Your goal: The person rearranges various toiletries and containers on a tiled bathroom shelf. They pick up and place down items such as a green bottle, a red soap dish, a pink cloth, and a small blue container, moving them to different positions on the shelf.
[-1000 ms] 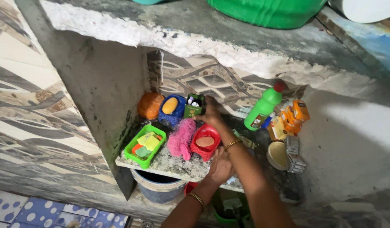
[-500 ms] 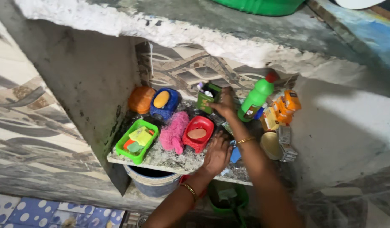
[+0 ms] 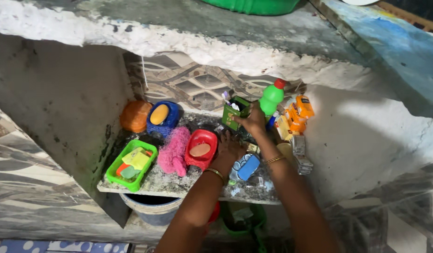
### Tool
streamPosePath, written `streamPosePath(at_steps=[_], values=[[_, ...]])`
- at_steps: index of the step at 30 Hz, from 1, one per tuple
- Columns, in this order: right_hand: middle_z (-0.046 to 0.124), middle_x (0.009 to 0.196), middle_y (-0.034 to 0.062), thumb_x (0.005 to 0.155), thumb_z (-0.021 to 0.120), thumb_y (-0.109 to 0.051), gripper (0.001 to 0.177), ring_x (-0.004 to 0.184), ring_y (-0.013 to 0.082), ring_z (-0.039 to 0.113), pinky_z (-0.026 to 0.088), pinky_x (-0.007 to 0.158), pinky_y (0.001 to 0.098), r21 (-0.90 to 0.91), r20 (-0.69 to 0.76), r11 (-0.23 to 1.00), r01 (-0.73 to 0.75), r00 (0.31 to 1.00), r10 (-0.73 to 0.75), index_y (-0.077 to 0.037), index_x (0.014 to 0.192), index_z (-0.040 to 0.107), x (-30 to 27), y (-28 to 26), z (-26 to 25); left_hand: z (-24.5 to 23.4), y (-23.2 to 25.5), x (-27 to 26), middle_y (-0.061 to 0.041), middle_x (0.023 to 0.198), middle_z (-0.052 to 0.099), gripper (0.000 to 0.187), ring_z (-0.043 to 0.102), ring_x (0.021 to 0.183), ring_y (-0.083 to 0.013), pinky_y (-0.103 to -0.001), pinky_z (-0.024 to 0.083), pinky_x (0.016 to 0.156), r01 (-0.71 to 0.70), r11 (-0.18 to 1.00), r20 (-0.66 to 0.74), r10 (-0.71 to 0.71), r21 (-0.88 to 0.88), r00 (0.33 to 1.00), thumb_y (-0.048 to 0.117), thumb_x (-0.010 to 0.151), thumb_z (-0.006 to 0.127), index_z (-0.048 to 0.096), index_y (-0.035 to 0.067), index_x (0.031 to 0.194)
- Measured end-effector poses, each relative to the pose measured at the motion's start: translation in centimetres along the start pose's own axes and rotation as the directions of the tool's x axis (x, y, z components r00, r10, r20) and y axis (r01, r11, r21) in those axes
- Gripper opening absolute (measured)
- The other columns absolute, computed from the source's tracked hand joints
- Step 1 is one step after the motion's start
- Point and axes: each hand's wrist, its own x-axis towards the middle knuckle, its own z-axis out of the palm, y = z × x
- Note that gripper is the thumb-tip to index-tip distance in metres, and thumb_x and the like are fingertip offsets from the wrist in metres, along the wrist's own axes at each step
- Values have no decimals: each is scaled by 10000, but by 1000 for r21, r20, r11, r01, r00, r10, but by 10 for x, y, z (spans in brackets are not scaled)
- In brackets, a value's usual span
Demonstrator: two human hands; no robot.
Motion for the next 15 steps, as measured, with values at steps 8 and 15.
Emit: streamPosePath(at_steps=[8, 15], values=[[721, 981, 109, 603, 985, -264, 689, 881, 204, 709, 578, 760, 344, 326, 33, 945, -18, 999, 7, 0, 1085, 570, -13, -9, 6, 5, -8, -13, -201, 1610, 381, 654, 317, 1493, -427, -530, 261, 1212, -7, 996, -60, 13, 94, 998, 533, 1023, 353, 556, 85, 1453], [711, 981, 126, 678, 1011, -278, 627, 864, 213, 669, 563, 782, 348, 281, -212, 960, 0, 975, 62, 2, 1069, 609, -73, -30, -42, -1, -6, -60, -310, 1437, 488, 636, 369, 1394, -476, -556, 303, 1116, -209, 967, -437, 254, 148, 863, 462, 966, 507, 602, -58, 1321]])
